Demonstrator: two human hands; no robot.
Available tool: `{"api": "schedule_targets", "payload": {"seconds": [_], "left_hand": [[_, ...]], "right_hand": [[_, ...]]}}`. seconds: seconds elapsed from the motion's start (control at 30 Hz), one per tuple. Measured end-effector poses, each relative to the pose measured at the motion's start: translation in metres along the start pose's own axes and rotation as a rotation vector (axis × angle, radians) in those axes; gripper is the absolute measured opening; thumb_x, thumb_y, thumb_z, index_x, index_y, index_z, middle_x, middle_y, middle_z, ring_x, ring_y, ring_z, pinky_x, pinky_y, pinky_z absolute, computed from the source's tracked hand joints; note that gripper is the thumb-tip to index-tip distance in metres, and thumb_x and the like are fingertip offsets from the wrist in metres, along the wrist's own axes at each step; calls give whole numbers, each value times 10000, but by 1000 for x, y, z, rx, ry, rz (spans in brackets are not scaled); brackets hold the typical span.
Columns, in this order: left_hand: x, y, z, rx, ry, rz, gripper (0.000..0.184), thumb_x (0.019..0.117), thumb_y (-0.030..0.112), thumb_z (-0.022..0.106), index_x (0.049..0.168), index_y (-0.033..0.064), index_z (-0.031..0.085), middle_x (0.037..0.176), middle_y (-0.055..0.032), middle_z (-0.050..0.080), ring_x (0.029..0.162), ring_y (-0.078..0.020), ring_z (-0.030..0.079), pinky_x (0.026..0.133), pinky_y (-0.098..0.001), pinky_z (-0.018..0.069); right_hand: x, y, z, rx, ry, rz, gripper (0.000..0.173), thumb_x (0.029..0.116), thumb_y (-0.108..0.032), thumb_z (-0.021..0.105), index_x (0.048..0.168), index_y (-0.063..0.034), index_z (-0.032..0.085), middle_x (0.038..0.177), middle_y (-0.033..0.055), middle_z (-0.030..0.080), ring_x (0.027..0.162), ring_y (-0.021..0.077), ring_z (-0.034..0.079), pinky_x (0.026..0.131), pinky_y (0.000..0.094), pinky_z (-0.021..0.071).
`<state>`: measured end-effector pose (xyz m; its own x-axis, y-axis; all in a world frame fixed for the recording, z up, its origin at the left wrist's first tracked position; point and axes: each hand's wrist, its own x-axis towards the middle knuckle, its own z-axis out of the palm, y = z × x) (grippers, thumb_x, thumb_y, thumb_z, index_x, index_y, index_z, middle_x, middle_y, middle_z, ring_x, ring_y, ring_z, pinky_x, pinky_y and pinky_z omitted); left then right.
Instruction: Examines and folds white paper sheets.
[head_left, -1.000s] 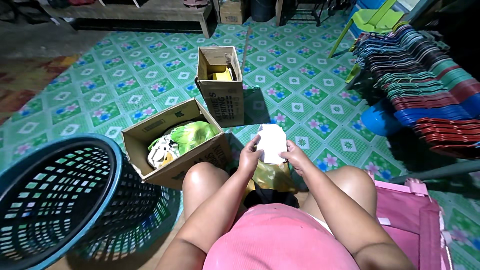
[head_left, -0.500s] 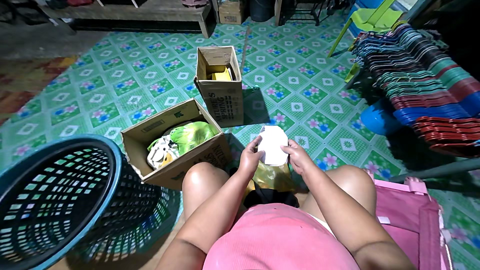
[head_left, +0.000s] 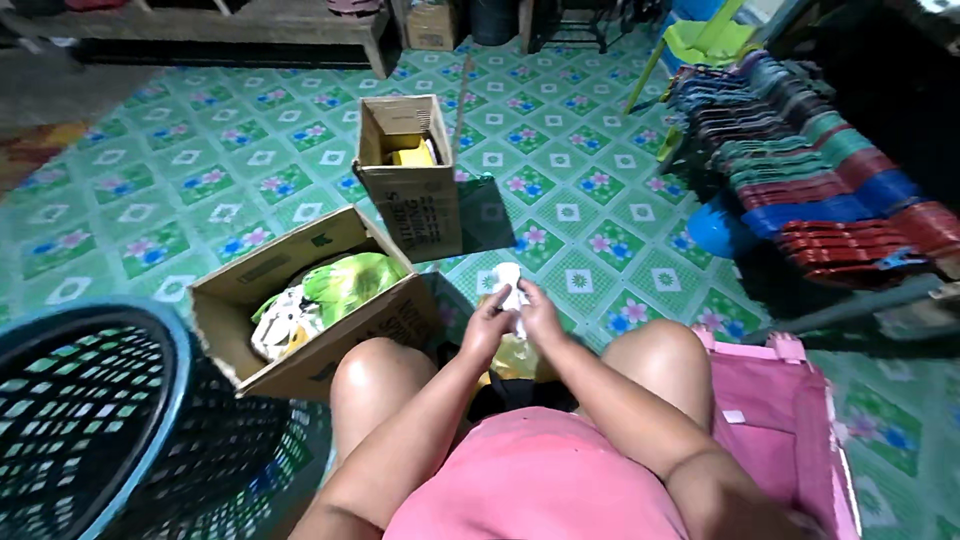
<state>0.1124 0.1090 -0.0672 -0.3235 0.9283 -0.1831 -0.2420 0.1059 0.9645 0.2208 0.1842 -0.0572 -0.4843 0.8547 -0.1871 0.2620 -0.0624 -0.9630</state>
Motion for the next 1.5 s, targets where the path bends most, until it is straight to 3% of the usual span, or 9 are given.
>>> {"api": "schedule_targets", "payload": {"seconds": [0.13,0.23,0.33,0.6,0.77,1.0,1.2,1.33,1.5], "left_hand": [[-6,2,2,-221,44,-83,444,1122,302,299,1368,0,513,1128,-110,675,995,-178,669,880,-373,568],[-13,10,-6,-301,25,-134,457,1120,350,250,1276,52,561,1057,-66,691,953,-159,679,834,-363,582],[-20,6,-23,-308,-69,-200,458,1114,370,222,1152,94,586,983,-37,705,914,-148,691,837,-365,589],[-43,-36,-37,-39,-31,-460,511,1106,371,361,1496,50,437,1367,-138,602,1166,-257,651,965,-442,555],[-52,-31,-13,-402,-184,-636,930,977,725,-36,1397,68,472,1148,-167,694,1017,-301,698,873,-481,586],[-40,-33,0,-622,150,-511,620,1085,566,170,1173,124,596,1005,-84,702,908,-190,696,768,-376,594],[-39,-33,-9,-686,17,-532,894,970,774,85,1399,110,502,1238,-122,668,1118,-233,659,936,-442,558],[-42,-29,-20,-667,-104,-525,1032,899,847,19,1370,71,509,1179,-131,690,1084,-236,674,944,-441,557],[-28,-26,-33,-252,-157,-549,844,1049,621,19,1457,38,473,1303,-134,637,1146,-242,649,962,-417,537]], "right_hand": [[-8,4,17,35,-128,-205,420,1022,-126,501,1402,32,582,1606,254,360,1490,317,375,1206,435,356],[-10,8,28,-250,-110,-359,414,994,-197,581,1374,-48,649,1588,211,422,1441,360,432,1200,510,341],[-11,24,28,-546,-119,-556,315,969,-232,610,1163,-17,734,1227,175,686,1206,345,618,1047,521,485],[3,84,-16,-592,-179,-338,531,1069,-390,463,838,34,682,907,190,709,901,326,705,814,545,550],[-23,63,17,-362,-130,-546,465,1041,-292,535,715,30,616,690,160,624,705,295,660,690,482,536],[-24,58,31,-409,-83,-784,214,980,-109,580,1058,-35,765,918,133,770,853,283,753,797,470,612],[-18,61,22,-782,-237,-569,430,991,-448,527,1103,-95,746,1450,158,577,1300,384,561,1031,584,471],[-10,68,17,-568,-329,-679,410,996,-372,591,1030,11,732,1261,223,660,1191,385,635,993,532,530],[31,56,-23,-298,-118,32,255,984,-79,635,1198,58,661,1312,248,625,1226,352,614,1063,506,496]]}}
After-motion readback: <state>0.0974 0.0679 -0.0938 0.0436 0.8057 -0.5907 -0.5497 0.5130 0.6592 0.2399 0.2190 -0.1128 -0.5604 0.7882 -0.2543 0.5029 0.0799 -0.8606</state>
